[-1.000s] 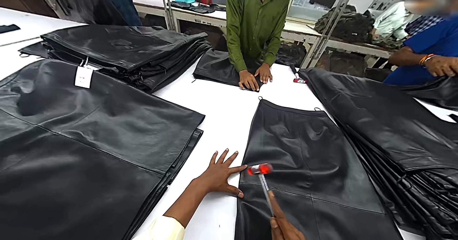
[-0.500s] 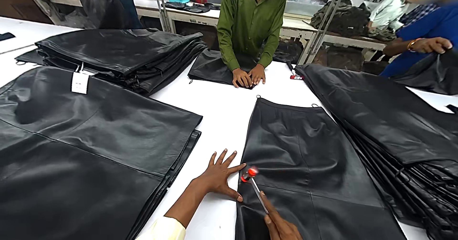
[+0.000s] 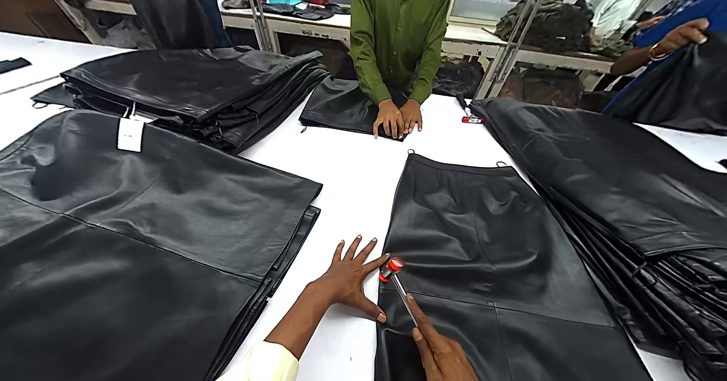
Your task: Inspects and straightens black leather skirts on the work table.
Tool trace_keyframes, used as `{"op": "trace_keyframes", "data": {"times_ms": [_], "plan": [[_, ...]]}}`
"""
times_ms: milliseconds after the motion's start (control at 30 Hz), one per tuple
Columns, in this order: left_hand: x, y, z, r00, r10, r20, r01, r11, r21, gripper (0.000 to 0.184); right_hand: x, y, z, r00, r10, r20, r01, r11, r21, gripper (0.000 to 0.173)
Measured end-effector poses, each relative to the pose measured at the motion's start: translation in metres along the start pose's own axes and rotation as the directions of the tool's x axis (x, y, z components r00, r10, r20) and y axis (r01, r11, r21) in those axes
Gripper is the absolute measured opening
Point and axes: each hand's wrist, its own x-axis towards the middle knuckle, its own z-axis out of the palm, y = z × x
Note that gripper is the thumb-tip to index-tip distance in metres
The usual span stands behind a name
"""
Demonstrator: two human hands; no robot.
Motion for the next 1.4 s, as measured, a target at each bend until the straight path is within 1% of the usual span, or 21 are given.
{"op": "trace_keyframes", "data": {"times_ms": [67, 100, 200, 233, 333, 467, 567, 600, 700, 733, 800, 867, 933, 967, 1000, 1100, 1167, 1233, 1333, 1367, 1400], "plan": [[0.000, -0.001, -0.005, 1.000, -0.003, 0.010, 0.003, 1.000, -0.014, 0.124, 0.000, -0.007, -0.002, 0.990, -0.073, -0.124, 0.078, 0.996, 0.037, 0.049], [0.000, -0.001, -0.004, 1.000, -0.007, 0.012, 0.008, 1.000, -0.017, 0.123, -0.002, -0.009, -0.001, 0.986, -0.085, -0.141, 0.090, 0.995, 0.032, 0.048], [0.000, 0.001, 0.000, 1.000, -0.009, 0.002, 0.009, 1.000, -0.018, 0.127, -0.002, 0.000, 0.005, 1.000, -0.018, 0.011, 0.018, 1.000, -0.025, 0.051], [0.000, 0.001, 0.001, 1.000, -0.003, 0.000, 0.003, 1.000, -0.014, 0.128, -0.003, 0.001, 0.004, 1.000, -0.018, 0.015, 0.018, 1.000, -0.010, 0.050], [0.001, -0.002, -0.002, 1.000, -0.002, 0.000, 0.002, 1.000, -0.018, 0.127, -0.009, -0.011, -0.002, 0.987, -0.098, -0.125, 0.103, 0.994, 0.036, 0.048], [0.000, 0.001, 0.002, 1.000, -0.006, 0.001, 0.006, 1.000, -0.006, 0.131, -0.017, 0.002, 0.003, 1.000, 0.011, 0.015, -0.011, 1.000, -0.002, 0.050], [0.001, -0.001, -0.003, 1.000, -0.003, 0.002, 0.003, 1.000, -0.010, 0.130, -0.017, -0.004, -0.002, 0.991, -0.070, -0.111, 0.077, 0.995, 0.062, 0.048], [0.000, -0.001, -0.002, 1.000, -0.006, 0.007, 0.006, 1.000, -0.016, 0.130, -0.019, -0.006, -0.003, 0.990, -0.078, -0.117, 0.085, 0.995, 0.050, 0.048], [0.000, 0.001, 0.000, 1.000, -0.010, 0.003, 0.010, 1.000, -0.011, 0.130, -0.019, -0.001, 0.002, 1.000, -0.009, 0.019, 0.010, 1.000, -0.029, 0.049], [0.000, 0.002, 0.000, 1.000, -0.007, 0.003, 0.007, 1.000, -0.005, 0.130, -0.018, -0.002, 0.000, 1.000, -0.011, 0.014, 0.011, 1.000, 0.001, 0.049], [0.001, 0.000, -0.004, 1.000, -0.008, 0.003, 0.008, 1.000, -0.009, 0.130, -0.017, -0.012, -0.006, 0.994, -0.065, -0.087, 0.070, 0.996, 0.049, 0.048], [0.000, 0.000, 0.000, 1.000, -0.008, 0.002, 0.008, 1.000, -0.014, 0.130, -0.023, -0.016, -0.004, 0.989, -0.073, -0.128, 0.075, 0.997, 0.016, 0.047], [0.000, 0.001, 0.001, 1.000, -0.008, 0.003, 0.008, 1.000, -0.006, 0.129, -0.026, -0.008, 0.003, 1.000, -0.011, 0.008, 0.012, 0.997, -0.072, 0.049], [0.001, 0.002, 0.000, 1.000, -0.005, 0.008, 0.005, 1.000, 0.001, 0.129, -0.026, -0.006, 0.004, 0.999, 0.005, 0.048, -0.001, 0.997, -0.076, 0.049], [0.001, 0.002, -0.002, 1.000, -0.005, 0.014, 0.005, 1.000, 0.005, 0.130, -0.026, -0.007, 0.002, 0.999, -0.011, 0.041, 0.012, 0.999, -0.042, 0.049], [0.001, 0.002, -0.004, 1.000, -0.017, 0.023, 0.017, 1.000, -0.010, 0.130, -0.031, -0.017, -0.003, 0.995, -0.067, -0.072, 0.067, 0.998, -0.003, 0.047], [0.000, 0.003, -0.003, 1.000, -0.013, 0.017, 0.013, 1.000, -0.015, 0.130, -0.032, -0.014, 0.001, 1.000, -0.015, 0.021, 0.017, 0.995, -0.097, 0.049], [0.000, 0.003, -0.003, 1.000, -0.001, 0.019, 0.002, 1.000, -0.002, 0.131, -0.032, -0.012, 0.001, 0.995, 0.024, 0.099, -0.015, 0.996, -0.091, 0.050], [0.002, 0.001, -0.008, 1.000, -0.007, 0.024, 0.008, 1.000, -0.013, 0.130, -0.035, -0.018, -0.001, 0.999, -0.047, -0.017, 0.047, 0.998, -0.029, 0.048], [0.002, 0.002, -0.006, 1.000, -0.011, 0.023, 0.012, 1.000, -0.017, 0.130, -0.037, -0.016, 0.001, 0.999, -0.036, -0.015, 0.035, 0.998, -0.047, 0.049], [0.003, 0.003, -0.004, 1.000, -0.011, 0.019, 0.011, 1.000, -0.013, 0.131, -0.038, -0.011, 0.002, 0.999, -0.002, 0.034, 0.005, 0.998, -0.068, 0.050]]}}
